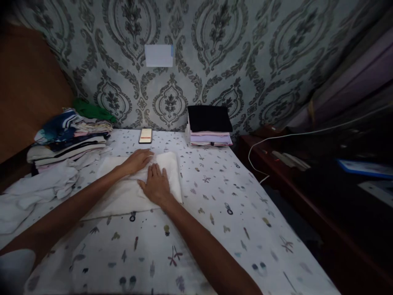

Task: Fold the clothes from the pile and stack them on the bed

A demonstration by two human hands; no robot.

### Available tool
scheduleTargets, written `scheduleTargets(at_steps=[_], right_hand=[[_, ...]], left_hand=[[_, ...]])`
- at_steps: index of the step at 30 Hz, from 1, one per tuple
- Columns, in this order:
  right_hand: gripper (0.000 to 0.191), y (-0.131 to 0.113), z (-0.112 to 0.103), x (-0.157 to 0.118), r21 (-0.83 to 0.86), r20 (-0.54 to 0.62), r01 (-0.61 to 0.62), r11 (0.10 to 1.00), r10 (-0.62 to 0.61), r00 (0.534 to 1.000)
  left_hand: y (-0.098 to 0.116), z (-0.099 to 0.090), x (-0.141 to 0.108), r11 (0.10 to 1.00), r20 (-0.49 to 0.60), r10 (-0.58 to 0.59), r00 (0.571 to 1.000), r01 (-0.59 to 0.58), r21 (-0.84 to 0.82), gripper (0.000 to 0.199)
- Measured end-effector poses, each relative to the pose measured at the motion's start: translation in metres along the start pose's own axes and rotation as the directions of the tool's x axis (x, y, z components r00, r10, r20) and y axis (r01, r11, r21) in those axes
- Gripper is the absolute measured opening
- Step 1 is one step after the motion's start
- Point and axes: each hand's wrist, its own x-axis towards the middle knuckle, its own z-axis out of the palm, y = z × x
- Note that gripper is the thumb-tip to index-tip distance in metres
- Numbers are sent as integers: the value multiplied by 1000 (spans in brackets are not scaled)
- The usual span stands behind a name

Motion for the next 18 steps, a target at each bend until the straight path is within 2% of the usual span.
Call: scheduleTargets(at_steps=[1, 3, 5, 7, 14, 18], right_hand=[[78, -1, -1, 0, 0, -11, 5, 1000, -5, 1000], [76, -2, -2, 0, 1, -31, 14, 1000, -14, 999], [77, -2, -3, 0, 7, -35, 17, 1000, -17, 999], [77, -1, -2, -1, 21, -39, 15, 1000, -14, 999], [74, 3, 7, -4, 52, -149, 51, 997, -43, 988], [73, 1, 5, -8, 67, -157, 82, 994, -71, 985]], left_hand=[[6, 2, 11, 998, 13, 38, 999, -38, -44, 44], [18, 9, 34, 986, 116, 112, 987, -96, -134, 51], [27, 18, 53, 979, 254, 147, 956, -105, -174, 56], [28, 27, 66, 981, 330, 145, 933, -93, -168, 58], [14, 37, 70, 990, 315, 141, 938, -125, -70, 58], [23, 39, 73, 995, 344, 96, 934, -86, -44, 63]])
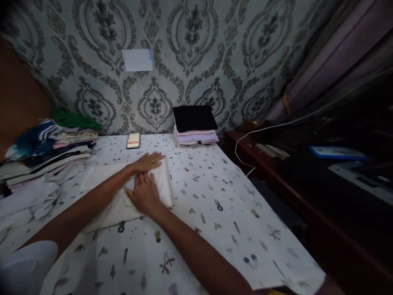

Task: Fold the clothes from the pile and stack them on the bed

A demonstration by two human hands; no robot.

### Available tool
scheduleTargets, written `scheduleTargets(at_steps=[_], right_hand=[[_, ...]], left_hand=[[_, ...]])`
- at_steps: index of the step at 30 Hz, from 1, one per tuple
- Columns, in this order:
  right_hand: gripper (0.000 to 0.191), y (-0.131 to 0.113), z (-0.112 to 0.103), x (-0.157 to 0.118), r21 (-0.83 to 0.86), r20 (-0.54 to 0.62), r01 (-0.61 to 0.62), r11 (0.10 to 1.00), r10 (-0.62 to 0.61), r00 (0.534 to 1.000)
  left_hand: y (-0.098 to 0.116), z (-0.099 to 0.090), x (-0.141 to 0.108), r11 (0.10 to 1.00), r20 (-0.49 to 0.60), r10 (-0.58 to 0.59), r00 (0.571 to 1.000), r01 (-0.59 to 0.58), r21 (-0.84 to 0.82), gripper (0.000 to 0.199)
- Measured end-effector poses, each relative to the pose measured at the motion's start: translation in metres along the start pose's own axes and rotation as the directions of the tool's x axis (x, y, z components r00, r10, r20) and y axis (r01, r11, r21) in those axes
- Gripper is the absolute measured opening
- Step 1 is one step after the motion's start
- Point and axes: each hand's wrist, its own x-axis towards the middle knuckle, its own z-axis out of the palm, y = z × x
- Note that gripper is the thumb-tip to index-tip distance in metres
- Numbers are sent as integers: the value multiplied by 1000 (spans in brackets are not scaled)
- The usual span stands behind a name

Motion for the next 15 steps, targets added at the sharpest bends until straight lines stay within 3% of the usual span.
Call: scheduleTargets(at_steps=[5, 10, 13, 15], right_hand=[[69, -3, -4, -1, 0, -5, 8, 1000, -8, 1000], [63, -1, -3, -3, -21, -33, 49, 999, -50, 998], [61, 0, -4, -4, -16, -38, 62, 998, -62, 997], [63, 0, -6, -4, 1, -45, 51, 999, -51, 998]], left_hand=[[21, 5, 25, 982, -48, -189, 981, 190, 24, 72], [29, 0, 52, 955, -107, -295, 949, 297, 3, 72], [33, -7, 49, 945, -142, -325, 935, 326, -15, 69], [35, -9, 35, 957, -157, -289, 945, 285, -46, 67]])
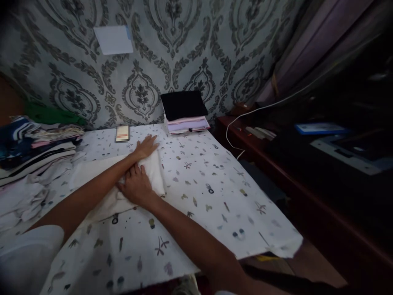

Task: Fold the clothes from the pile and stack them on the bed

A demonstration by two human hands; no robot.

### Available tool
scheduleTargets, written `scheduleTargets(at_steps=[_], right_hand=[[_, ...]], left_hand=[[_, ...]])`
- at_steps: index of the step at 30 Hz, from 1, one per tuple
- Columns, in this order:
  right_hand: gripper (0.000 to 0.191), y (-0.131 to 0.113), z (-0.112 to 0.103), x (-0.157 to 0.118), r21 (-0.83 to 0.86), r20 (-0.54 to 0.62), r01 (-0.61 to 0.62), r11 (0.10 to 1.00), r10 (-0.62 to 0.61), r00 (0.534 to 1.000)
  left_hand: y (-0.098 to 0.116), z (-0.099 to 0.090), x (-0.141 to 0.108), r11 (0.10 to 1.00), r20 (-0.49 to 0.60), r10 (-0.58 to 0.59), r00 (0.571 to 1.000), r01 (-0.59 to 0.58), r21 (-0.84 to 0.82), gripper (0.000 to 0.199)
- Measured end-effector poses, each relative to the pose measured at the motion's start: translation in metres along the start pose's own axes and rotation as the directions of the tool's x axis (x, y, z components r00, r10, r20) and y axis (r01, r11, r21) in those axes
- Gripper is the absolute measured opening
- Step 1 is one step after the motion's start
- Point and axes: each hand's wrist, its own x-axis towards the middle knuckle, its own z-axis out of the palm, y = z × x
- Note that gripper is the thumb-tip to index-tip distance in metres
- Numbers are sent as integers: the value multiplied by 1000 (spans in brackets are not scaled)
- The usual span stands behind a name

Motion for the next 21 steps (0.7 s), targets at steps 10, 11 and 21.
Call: scheduleTargets(at_steps=[10, 11, 21], right_hand=[[41, 0, -8, -7, 64, -11, 60, 996, -60, 998], [39, 1, -9, -13, 67, -20, 65, 996, -63, 998], [26, 47, -44, -141, -83, -346, 15, 996, -43, 937]], left_hand=[[-42, -4, -114, 983, 85, 82, 993, -67, -173, 77], [-43, -3, -119, 986, 103, 90, 991, -74, -148, 78], [-48, 10, -138, 973, 159, 192, 969, -209, 102, 97]])
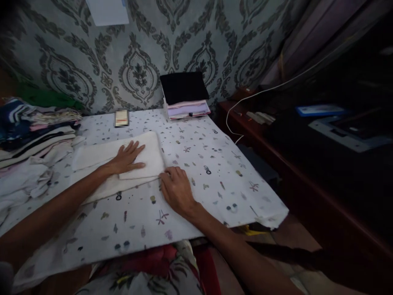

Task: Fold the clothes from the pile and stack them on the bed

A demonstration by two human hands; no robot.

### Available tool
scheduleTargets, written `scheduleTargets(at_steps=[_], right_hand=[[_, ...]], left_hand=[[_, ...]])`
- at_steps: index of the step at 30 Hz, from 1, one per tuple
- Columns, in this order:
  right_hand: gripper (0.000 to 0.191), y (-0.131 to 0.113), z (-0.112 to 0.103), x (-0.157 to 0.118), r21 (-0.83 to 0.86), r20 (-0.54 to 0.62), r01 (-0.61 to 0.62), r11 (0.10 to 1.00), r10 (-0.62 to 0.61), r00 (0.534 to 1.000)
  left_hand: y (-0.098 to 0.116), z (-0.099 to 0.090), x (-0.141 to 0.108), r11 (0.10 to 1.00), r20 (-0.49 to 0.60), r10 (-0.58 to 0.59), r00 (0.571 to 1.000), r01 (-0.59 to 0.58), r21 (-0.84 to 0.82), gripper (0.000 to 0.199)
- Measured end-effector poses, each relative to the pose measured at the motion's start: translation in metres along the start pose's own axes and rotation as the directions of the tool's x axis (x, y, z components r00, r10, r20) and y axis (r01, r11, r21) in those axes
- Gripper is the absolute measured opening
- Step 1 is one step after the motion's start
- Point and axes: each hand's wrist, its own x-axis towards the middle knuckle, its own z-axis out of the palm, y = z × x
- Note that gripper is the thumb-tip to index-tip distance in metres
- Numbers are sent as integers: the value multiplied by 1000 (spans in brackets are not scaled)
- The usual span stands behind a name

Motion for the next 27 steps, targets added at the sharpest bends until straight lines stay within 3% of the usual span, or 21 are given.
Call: scheduleTargets(at_steps=[5, 10, 16, 24, 27], right_hand=[[34, -8, -1, -12, -151, 174, 56, 987, -29, 984], [30, -16, 1, -1, -269, 259, -28, 963, 100, 961], [33, -11, -5, -5, -366, 281, -105, 925, 217, 935], [31, -5, -16, -22, -305, 241, -62, 950, 140, 960], [32, -3, -22, -12, -234, 165, -69, 970, 109, 980]], left_hand=[[3, -4, 0, 1000, 19, -22, 1000, 22, 12, 102], [4, -3, 0, 999, 17, -24, 1000, 24, 29, 101], [3, 0, 0, 999, -4, -15, 1000, 16, 37, 106], [2, 2, 0, 1000, -29, -2, 1000, 2, -4, 106], [3, 2, -1, 1000, -18, -5, 1000, 5, -4, 105]])
